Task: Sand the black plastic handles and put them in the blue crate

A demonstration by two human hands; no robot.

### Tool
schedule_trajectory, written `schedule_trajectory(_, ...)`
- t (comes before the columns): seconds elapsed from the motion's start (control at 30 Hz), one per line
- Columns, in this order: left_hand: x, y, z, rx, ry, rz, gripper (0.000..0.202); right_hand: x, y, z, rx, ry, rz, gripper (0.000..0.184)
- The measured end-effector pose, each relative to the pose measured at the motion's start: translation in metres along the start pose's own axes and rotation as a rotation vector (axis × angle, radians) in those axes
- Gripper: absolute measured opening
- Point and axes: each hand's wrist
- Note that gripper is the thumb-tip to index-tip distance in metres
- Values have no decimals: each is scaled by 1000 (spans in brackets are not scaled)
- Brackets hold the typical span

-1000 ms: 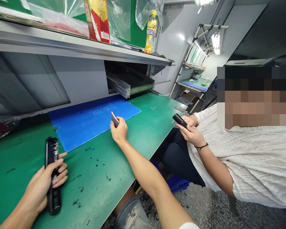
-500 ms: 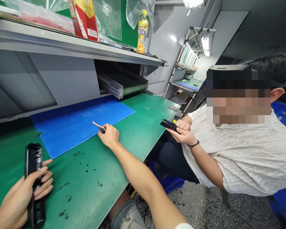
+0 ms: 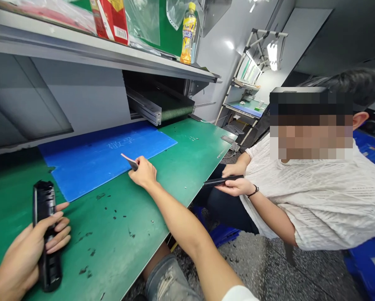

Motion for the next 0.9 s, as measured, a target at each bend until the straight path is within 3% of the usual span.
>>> schedule_trajectory(0.27,7,-13,-11,97,46,-6,44,6,-20,-1,-129,-35,-61,24)
schedule_trajectory(0.53,14,-26,-22,159,78,17,34,-9,1,1,44,54,14,27)
schedule_trajectory(0.67,13,-23,-20,151,59,2,40,-8,3,0,64,53,53,27)
schedule_trajectory(0.77,14,-23,-20,117,59,7,32,-6,1,0,70,22,61,26)
schedule_trajectory(0.9,16,-26,-23,151,66,21,32,-2,-7,0,12,-44,44,23)
Point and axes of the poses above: each hand's wrist, its own z-axis away from the middle knuckle, its own y-axis out of the palm, x = y × z, and after that the axes turned 5 degrees about -x, right-handed
